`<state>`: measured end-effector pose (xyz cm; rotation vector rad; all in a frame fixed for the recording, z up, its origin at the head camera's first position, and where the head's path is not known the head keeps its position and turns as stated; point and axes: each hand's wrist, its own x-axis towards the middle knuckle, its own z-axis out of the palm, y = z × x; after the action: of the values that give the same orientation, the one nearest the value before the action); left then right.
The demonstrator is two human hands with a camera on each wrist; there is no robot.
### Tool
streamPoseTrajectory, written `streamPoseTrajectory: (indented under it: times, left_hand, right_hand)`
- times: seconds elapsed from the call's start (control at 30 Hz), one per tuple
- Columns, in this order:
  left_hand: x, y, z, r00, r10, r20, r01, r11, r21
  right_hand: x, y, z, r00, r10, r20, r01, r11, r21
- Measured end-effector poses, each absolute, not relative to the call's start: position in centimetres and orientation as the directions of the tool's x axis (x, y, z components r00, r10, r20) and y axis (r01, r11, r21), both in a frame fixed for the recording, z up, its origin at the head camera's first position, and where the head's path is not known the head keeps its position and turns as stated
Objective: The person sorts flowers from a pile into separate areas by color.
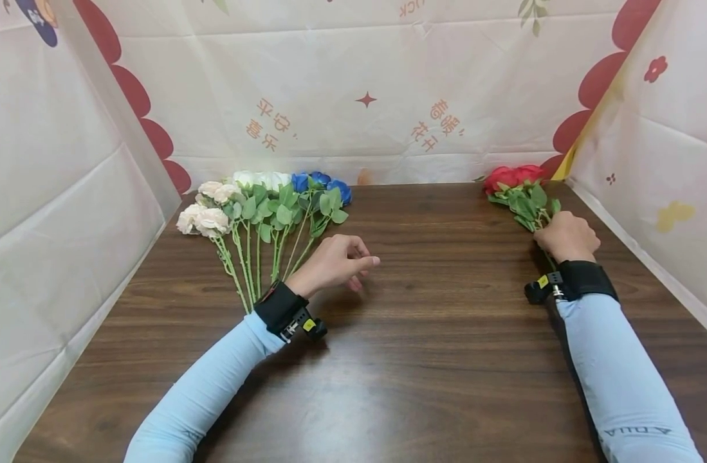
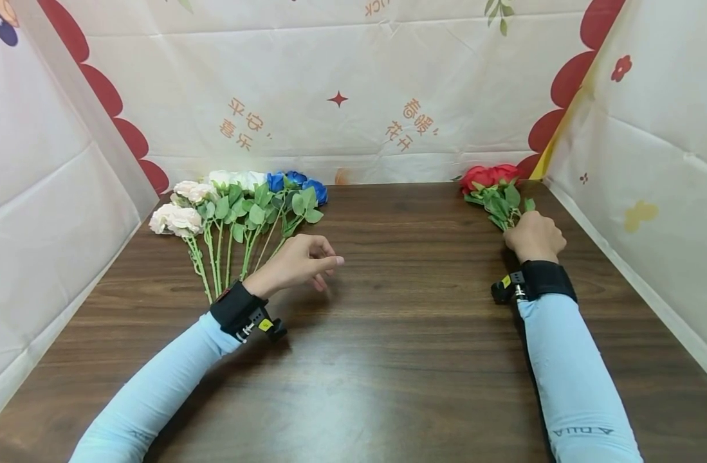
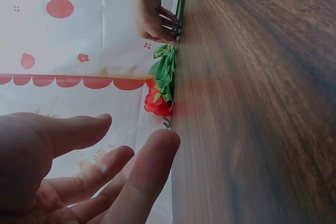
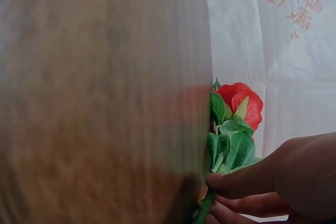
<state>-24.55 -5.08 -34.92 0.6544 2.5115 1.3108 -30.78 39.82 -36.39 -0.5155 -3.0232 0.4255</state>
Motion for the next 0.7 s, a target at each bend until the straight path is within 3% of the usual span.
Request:
streamPoseTrajectory:
  times: [0.37, 0.7]
  left_hand:
    - [-24.5, -4.9, -34.6, -0.876, 0.482, 0.001, 0.286, 0.519, 0.806]
    - [-24.6, -5.2, -34.7, -0.888, 0.46, 0.009, 0.289, 0.543, 0.788]
  right_hand:
    - [-30.0, 37.3, -34.5, -0.958, 0.242, 0.151, 0.199, 0.946, -0.257]
    - [-29.6, 31.4, -32.8, -0.983, -0.08, 0.164, -0.125, 0.951, -0.283]
